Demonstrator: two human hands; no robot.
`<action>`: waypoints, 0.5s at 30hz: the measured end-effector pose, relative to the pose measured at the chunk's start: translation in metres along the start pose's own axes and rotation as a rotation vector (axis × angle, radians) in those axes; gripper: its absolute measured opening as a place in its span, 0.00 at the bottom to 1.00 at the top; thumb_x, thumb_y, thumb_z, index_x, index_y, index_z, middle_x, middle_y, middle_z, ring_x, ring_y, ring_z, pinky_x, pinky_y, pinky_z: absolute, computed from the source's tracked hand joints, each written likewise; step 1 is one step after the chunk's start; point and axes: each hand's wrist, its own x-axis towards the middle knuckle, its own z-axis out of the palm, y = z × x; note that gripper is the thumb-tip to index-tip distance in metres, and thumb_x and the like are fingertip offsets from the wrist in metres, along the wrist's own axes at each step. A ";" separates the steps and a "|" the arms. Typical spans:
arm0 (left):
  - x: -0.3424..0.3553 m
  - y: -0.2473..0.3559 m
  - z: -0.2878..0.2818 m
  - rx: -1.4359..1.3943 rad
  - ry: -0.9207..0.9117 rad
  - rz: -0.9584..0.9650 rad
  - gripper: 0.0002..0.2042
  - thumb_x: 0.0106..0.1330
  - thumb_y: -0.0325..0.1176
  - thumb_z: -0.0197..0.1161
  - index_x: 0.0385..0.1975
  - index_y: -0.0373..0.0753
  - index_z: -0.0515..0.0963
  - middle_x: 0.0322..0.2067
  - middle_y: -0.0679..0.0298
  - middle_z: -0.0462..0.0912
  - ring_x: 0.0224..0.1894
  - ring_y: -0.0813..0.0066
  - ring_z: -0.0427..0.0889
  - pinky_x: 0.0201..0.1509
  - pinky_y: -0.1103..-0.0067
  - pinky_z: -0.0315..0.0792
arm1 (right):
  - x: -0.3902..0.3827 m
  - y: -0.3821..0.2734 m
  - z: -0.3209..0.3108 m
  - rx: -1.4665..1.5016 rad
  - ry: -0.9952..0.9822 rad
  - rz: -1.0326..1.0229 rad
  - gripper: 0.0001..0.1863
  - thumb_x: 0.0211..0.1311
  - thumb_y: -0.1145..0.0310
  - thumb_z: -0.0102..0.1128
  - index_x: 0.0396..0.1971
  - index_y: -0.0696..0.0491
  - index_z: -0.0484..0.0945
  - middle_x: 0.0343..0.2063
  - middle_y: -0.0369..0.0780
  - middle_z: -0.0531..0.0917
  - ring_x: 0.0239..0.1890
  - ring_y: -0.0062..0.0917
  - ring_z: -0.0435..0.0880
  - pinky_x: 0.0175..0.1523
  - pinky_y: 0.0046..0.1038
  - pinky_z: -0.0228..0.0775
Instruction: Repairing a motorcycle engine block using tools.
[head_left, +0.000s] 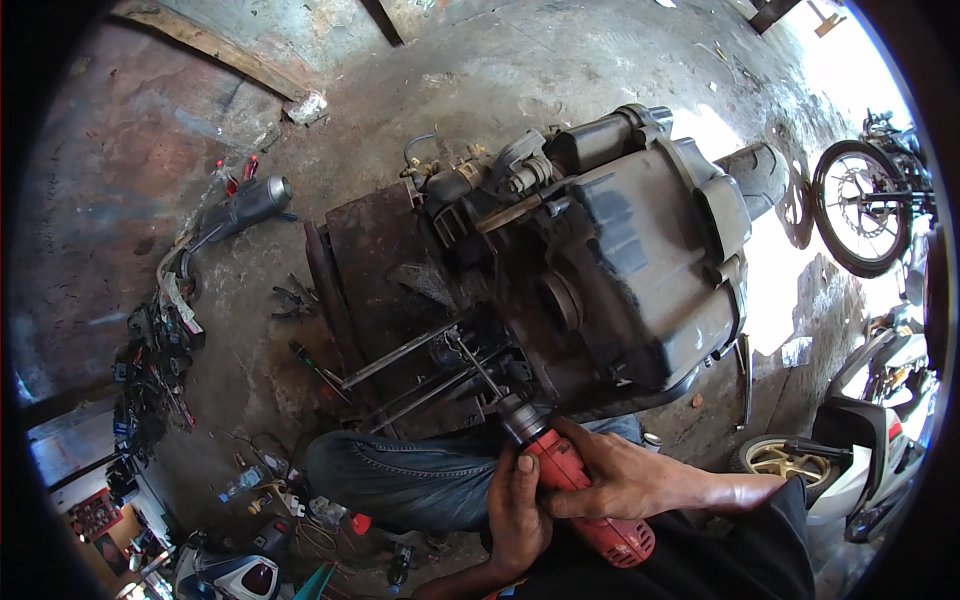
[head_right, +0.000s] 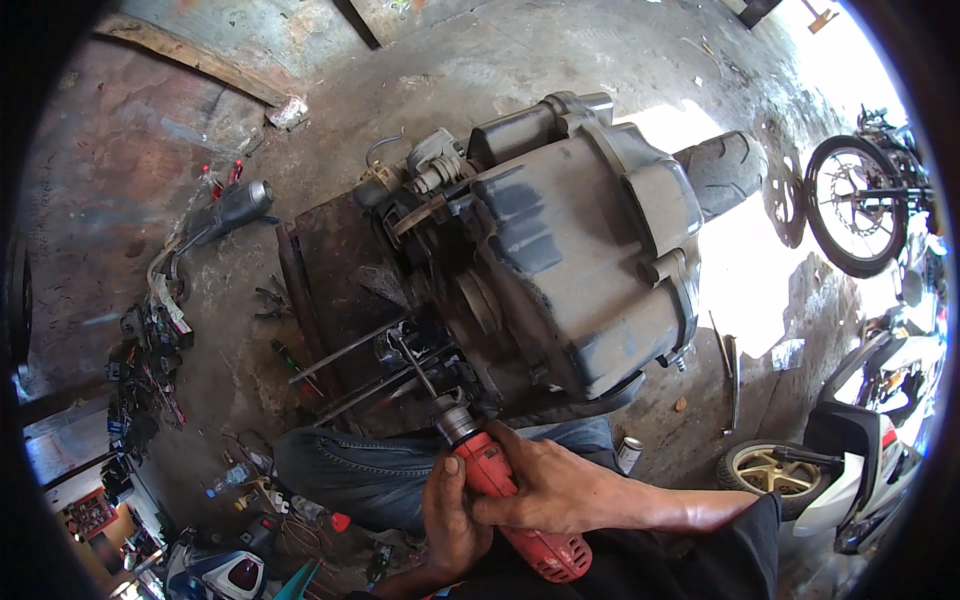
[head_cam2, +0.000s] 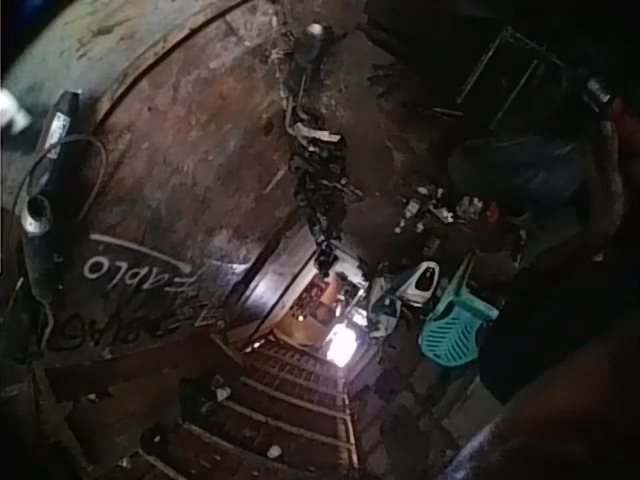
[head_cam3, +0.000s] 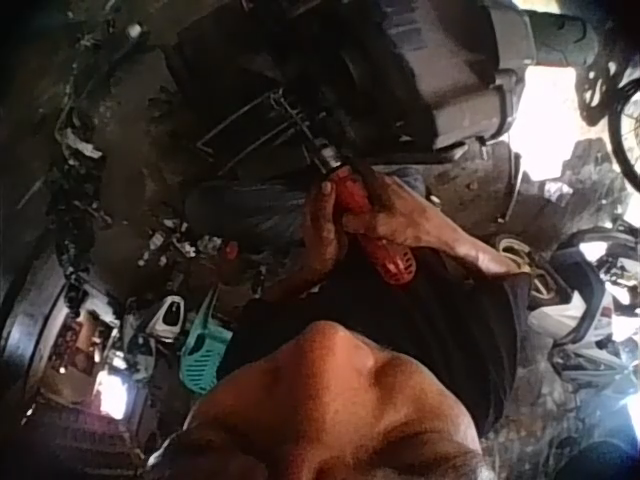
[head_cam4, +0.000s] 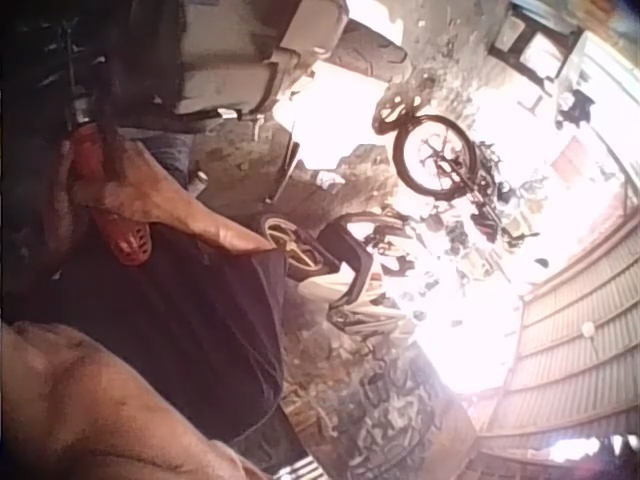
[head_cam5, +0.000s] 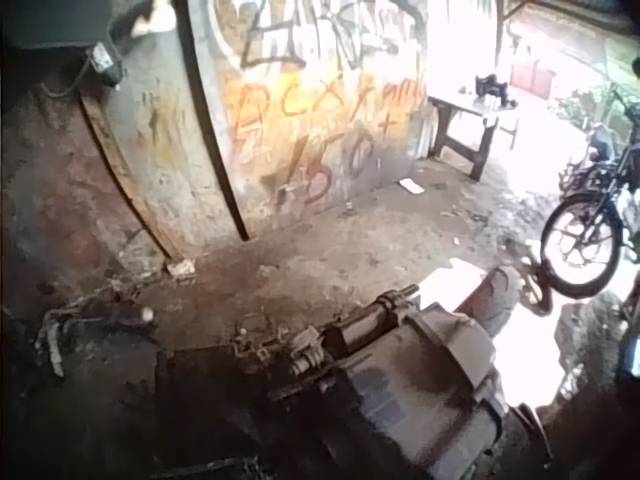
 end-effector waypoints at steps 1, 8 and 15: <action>-0.001 -0.001 0.000 0.026 0.013 0.002 0.21 0.79 0.48 0.44 0.47 0.33 0.73 0.39 0.60 0.78 0.40 0.76 0.77 0.47 0.77 0.72 | 0.000 0.000 0.000 0.003 -0.009 0.001 0.41 0.53 0.58 0.66 0.61 0.67 0.59 0.30 0.57 0.84 0.37 0.48 0.87 0.42 0.40 0.76; -0.003 -0.007 0.001 -0.118 0.035 -0.025 0.20 0.78 0.47 0.46 0.49 0.34 0.72 0.41 0.60 0.77 0.43 0.75 0.77 0.50 0.77 0.72 | -0.002 0.001 0.001 0.004 -0.007 0.036 0.43 0.53 0.58 0.66 0.61 0.68 0.58 0.29 0.58 0.83 0.37 0.50 0.86 0.41 0.41 0.76; -0.004 -0.008 0.002 -0.149 0.023 -0.018 0.20 0.78 0.48 0.46 0.49 0.34 0.72 0.42 0.60 0.77 0.44 0.75 0.77 0.51 0.75 0.72 | -0.002 0.004 0.001 -0.014 0.005 -0.027 0.43 0.53 0.58 0.66 0.61 0.69 0.58 0.29 0.58 0.83 0.36 0.51 0.86 0.40 0.42 0.76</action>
